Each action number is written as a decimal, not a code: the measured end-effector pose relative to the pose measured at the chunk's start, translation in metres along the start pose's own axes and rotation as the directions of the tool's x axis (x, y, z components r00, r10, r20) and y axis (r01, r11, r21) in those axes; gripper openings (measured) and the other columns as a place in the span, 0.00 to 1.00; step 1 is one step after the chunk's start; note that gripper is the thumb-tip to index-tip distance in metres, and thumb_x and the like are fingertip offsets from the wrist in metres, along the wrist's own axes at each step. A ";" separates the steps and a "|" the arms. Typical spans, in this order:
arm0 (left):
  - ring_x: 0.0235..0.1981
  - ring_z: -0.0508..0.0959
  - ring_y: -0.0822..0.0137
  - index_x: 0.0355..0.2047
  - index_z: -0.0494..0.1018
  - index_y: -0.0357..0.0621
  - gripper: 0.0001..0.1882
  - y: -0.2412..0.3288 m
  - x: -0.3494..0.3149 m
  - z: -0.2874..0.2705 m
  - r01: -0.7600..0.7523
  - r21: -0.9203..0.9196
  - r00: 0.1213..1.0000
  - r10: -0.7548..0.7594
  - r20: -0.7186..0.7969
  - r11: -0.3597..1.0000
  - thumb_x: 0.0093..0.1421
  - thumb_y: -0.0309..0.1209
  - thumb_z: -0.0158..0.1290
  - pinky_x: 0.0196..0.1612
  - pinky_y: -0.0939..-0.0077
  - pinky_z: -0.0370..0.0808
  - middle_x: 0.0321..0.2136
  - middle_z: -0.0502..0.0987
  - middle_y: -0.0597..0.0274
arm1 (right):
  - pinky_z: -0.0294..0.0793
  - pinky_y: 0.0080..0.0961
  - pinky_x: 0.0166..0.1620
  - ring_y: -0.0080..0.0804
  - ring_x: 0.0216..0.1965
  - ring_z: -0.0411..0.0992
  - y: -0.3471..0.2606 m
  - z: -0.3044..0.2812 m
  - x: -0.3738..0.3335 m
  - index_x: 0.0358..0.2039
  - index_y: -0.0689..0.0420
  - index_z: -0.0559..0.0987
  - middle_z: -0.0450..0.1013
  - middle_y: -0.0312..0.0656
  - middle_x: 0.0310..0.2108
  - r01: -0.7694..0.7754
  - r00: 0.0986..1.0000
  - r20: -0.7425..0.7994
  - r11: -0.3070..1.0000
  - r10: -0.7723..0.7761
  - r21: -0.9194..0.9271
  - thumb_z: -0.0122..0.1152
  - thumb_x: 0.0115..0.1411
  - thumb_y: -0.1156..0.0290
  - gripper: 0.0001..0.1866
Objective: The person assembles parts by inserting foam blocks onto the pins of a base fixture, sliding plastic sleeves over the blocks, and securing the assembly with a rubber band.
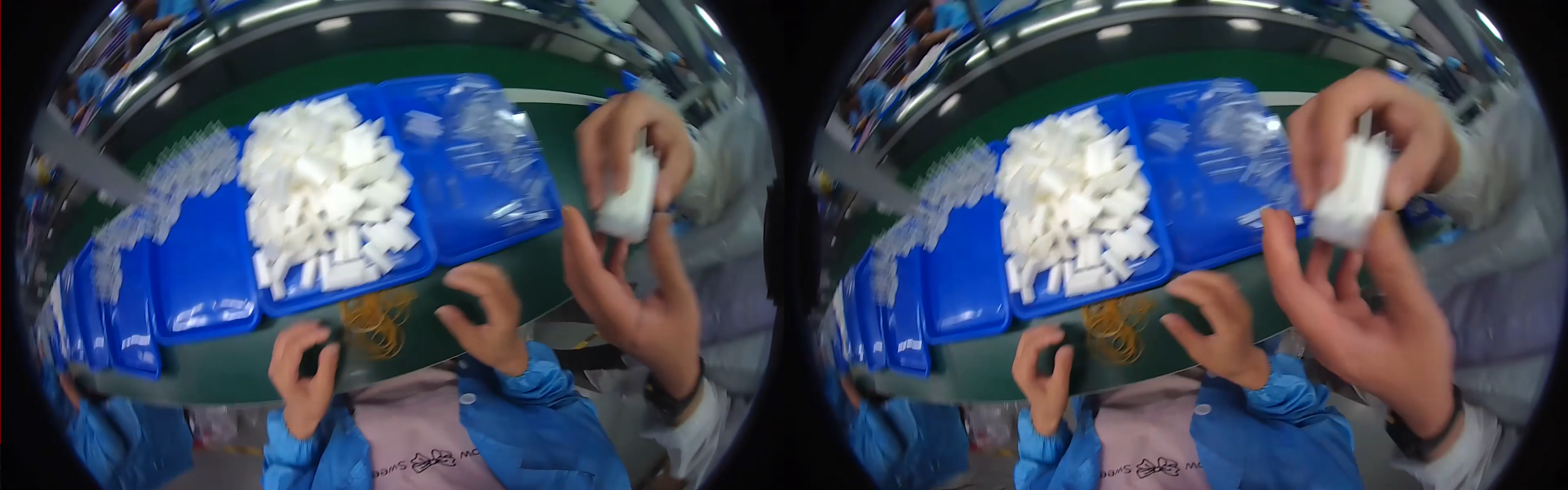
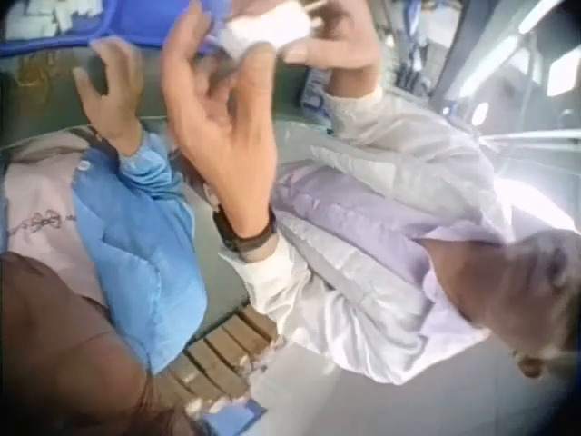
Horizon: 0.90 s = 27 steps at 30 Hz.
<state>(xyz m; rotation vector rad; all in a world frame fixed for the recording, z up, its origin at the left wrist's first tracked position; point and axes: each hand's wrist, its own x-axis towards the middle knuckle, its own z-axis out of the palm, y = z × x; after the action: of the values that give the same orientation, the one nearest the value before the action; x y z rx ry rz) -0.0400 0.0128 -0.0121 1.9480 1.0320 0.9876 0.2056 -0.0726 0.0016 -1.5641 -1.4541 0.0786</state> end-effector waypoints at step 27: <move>0.39 0.72 0.51 0.30 0.75 0.39 0.07 -0.020 -0.030 -0.010 -0.165 0.314 0.986 0.156 0.054 0.935 0.48 0.20 0.58 0.49 0.58 0.68 0.32 0.73 0.56 | 0.70 0.29 0.41 0.36 0.37 0.72 0.011 0.022 -0.043 0.34 0.58 0.78 0.71 0.41 0.38 -0.039 0.995 0.088 0.999 0.040 -0.019 0.65 0.50 0.78 0.09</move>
<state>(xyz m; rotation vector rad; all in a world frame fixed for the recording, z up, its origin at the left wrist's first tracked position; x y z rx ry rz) -0.0669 -0.0026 -0.0332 2.3353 1.0821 0.9212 0.1872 -0.0921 -0.0404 -1.6211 -1.4957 0.1606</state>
